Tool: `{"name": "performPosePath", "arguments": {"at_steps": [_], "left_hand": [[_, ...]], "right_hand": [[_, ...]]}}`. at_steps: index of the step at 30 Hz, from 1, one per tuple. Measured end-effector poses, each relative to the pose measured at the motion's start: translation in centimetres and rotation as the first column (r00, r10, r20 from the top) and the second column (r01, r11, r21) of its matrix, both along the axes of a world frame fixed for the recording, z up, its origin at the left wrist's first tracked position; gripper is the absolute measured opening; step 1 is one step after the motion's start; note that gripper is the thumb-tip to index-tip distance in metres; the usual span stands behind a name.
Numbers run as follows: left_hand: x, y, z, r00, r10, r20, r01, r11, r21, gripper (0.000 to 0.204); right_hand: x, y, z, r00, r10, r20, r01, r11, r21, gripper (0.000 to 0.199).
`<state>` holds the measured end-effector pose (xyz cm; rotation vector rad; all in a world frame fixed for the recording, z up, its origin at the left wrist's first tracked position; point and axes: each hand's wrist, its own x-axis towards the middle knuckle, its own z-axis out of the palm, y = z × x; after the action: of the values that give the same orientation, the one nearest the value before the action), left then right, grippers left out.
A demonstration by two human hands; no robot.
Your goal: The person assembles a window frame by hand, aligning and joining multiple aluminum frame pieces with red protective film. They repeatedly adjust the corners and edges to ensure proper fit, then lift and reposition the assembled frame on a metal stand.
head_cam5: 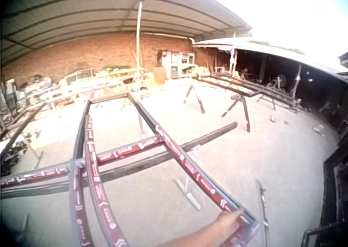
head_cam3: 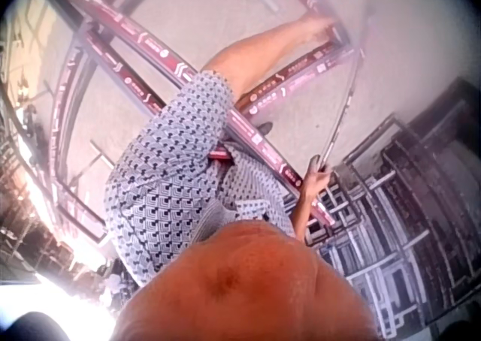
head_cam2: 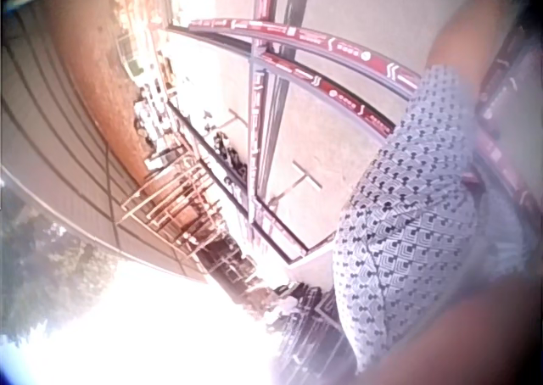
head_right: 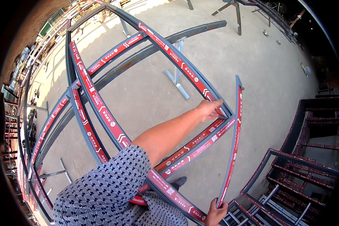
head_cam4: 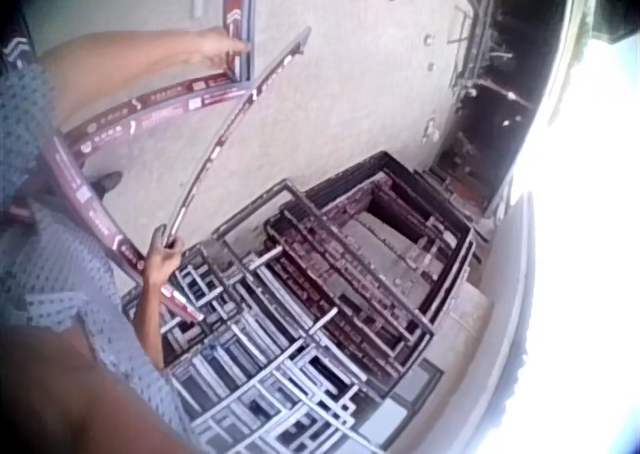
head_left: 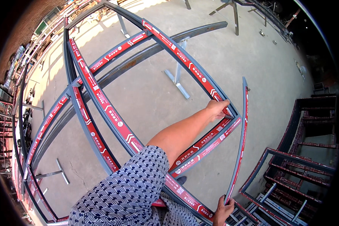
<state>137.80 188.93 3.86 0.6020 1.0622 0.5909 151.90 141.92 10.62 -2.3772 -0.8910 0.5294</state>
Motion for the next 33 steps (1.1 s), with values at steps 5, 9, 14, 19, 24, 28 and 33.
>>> {"name": "performPosePath", "arguments": {"at_steps": [5,9,14,19,24,28,33], "left_hand": [[-0.7,0.2,-0.2,0.998,-0.052,0.027,0.052,0.999,0.012,0.074],[-1.4,0.2,-0.2,0.998,-0.061,0.033,0.060,0.998,0.032,0.070],[-1.5,-0.3,0.1,0.998,-0.006,0.058,0.004,0.999,0.037,0.060],[-3.2,-0.4,0.5,0.992,0.076,0.105,-0.082,0.995,0.054,0.053],[-5.2,-4.8,2.9,0.988,0.051,0.144,-0.061,0.996,0.069,0.044],[-6.8,-10.5,5.9,0.989,-0.058,0.137,0.050,0.997,0.062,0.036],[-8.4,-18.2,7.5,0.972,-0.151,0.178,0.134,0.986,0.100,0.044]], "right_hand": [[-1.0,0.9,1.6,0.988,-0.119,-0.098,0.118,0.993,-0.016,0.034],[-0.4,0.4,1.6,0.992,-0.106,-0.065,0.103,0.994,-0.048,0.033],[-0.3,0.2,1.8,0.985,-0.130,-0.111,0.128,0.991,-0.025,0.033],[-0.2,0.7,2.0,0.986,-0.121,-0.117,0.123,0.992,0.011,0.031],[-0.4,2.6,3.3,0.984,-0.080,-0.159,0.091,0.993,0.069,0.029],[0.2,5.2,3.7,0.969,0.044,-0.242,-0.015,0.993,0.120,0.034],[0.9,10.0,4.5,0.893,0.171,-0.416,-0.107,0.979,0.172,0.033]]}}
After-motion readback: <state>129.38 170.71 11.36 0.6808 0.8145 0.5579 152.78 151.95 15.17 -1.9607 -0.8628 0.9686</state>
